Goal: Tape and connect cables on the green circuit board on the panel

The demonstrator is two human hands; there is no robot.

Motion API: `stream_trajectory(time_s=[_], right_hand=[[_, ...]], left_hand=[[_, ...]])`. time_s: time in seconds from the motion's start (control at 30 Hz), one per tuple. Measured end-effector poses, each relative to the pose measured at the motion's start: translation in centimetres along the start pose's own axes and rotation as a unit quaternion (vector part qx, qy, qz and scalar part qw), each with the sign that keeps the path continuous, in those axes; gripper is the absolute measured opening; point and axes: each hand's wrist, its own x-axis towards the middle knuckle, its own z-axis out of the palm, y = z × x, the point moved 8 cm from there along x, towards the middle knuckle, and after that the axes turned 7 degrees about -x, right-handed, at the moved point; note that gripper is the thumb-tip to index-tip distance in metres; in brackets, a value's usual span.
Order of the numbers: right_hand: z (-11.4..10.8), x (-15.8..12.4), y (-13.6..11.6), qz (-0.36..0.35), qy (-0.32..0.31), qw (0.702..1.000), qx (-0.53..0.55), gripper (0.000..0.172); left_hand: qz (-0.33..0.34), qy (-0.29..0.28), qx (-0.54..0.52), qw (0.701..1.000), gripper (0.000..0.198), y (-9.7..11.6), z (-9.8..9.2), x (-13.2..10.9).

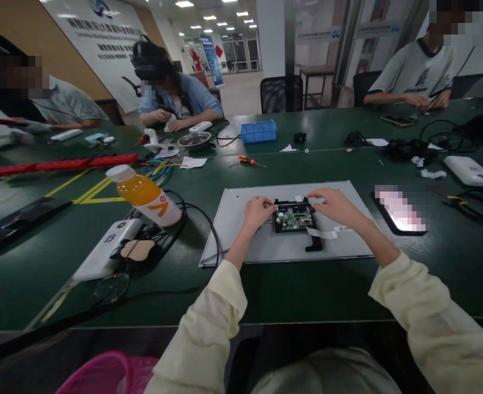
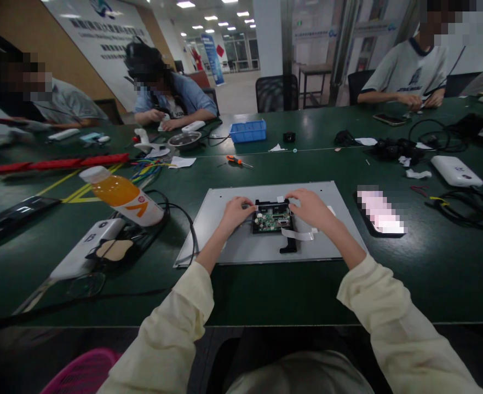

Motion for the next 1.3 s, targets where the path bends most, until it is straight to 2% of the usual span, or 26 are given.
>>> stream_trajectory(time_s=[0.13, 0.3, 0.4, 0.5, 0.63, 0.73, 0.93, 1.07, 1.17, 1.3], right_hand=[[2.5, 3.1, 0.1, -0.040, -0.041, 0.997, -0.059, 0.028], [4.6, 4.5, 0.3, -0.041, -0.057, 0.992, -0.106, 0.023], [4.6, 4.6, 0.1, -0.023, -0.049, 0.990, -0.133, 0.024], [4.1, 4.8, -0.4, -0.017, -0.047, 0.986, -0.159, 0.025], [1.8, 4.9, -0.1, 0.001, 0.013, 0.986, -0.167, 0.027], [0.6, 4.3, 1.0, 0.014, 0.049, 0.983, -0.178, 0.031], [2.6, 2.1, 4.0, 0.011, -0.004, 0.985, -0.175, 0.036], [2.5, 1.2, 4.9, 0.006, -0.001, 0.993, -0.114, 0.040], [1.2, 0.1, 4.5, 0.018, 0.012, 0.997, -0.078, 0.038], [-0.1, -2.4, 2.3, 0.017, 0.002, 1.000, -0.010, 0.031]], left_hand=[[0.003, 0.017, -0.018, 1.000, 0.020, -0.3, -0.1, 0.2], [0.014, 0.056, -0.062, 0.996, 0.017, -0.9, -1.1, 0.6], [-0.004, 0.080, -0.028, 0.996, 0.016, -1.5, -2.1, 0.5], [-0.022, 0.081, -0.003, 0.996, 0.017, -1.7, -2.6, 0.3], [-0.024, 0.091, 0.012, 0.995, 0.019, -1.7, -3.2, 0.1], [-0.028, 0.092, 0.015, 0.995, 0.019, -1.6, -3.6, 0.0], [-0.044, 0.096, 0.039, 0.994, 0.018, -1.4, -3.8, -0.6], [-0.046, 0.096, 0.038, 0.994, 0.021, -1.4, -3.8, -0.7], [-0.042, 0.105, 0.033, 0.993, 0.029, -1.2, -4.0, -0.9], [-0.020, 0.125, 0.034, 0.991, 0.030, -0.1, -4.3, -1.4]])
